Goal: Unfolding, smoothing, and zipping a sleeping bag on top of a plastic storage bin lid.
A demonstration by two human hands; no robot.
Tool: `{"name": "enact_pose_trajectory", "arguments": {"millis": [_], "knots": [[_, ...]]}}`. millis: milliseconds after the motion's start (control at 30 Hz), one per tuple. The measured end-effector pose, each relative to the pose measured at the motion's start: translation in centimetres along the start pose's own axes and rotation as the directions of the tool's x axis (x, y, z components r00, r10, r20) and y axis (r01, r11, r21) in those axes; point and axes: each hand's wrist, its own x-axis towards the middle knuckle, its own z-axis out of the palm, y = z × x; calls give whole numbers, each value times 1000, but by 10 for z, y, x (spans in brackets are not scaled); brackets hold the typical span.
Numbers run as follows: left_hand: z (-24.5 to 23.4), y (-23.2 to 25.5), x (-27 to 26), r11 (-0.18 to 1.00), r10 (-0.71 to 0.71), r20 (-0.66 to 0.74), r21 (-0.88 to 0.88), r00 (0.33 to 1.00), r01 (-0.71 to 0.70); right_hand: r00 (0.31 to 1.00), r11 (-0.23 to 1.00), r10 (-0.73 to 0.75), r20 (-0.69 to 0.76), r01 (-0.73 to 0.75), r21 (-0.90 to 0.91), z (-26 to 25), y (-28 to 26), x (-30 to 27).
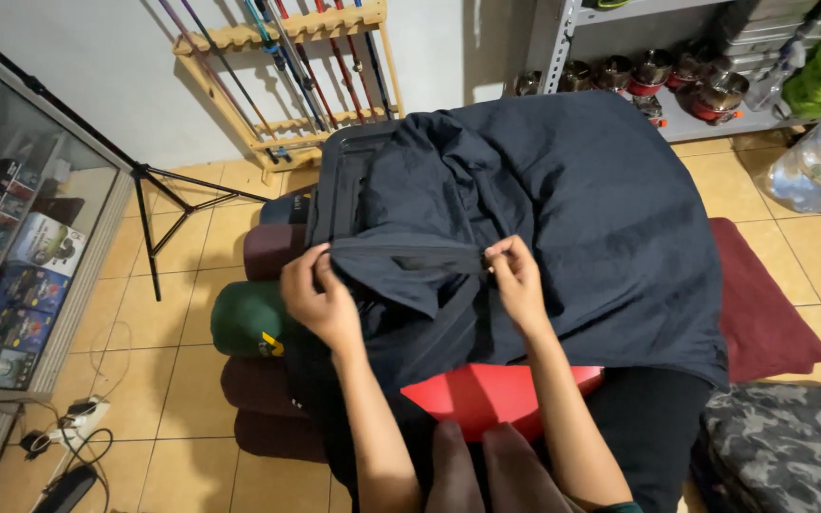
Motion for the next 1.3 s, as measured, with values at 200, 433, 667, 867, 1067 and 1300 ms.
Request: {"name": "enact_pose_trajectory", "arguments": {"millis": [200, 433, 667, 867, 1067, 1300], "knots": [[-18, -27, 2, 999, -10, -112, 29, 994, 13, 993, 990, 109, -45, -104, 97, -7, 3, 3], [-28, -56, -20, 988, -75, -228, 117, 971, 104, 973, 963, 215, -90, -196, 184, -12, -9, 3], [-10, -12, -17, 998, 30, -65, 58, 997, -26, 973, 977, 146, -177, -114, 181, -10, -2, 3], [36, 86, -34, 945, 133, 401, -326, 906, 6, 992, 998, -39, -122, 44, 34, 7, 2, -4], [60, 86, -68, 920, 45, 610, -335, 791, 206, 987, 979, -99, -128, 73, -190, 7, -26, -8], [57, 76, -71, 942, 51, 645, -284, 763, 177, 990, 943, -86, -112, 45, -330, 11, -24, -13]]}}
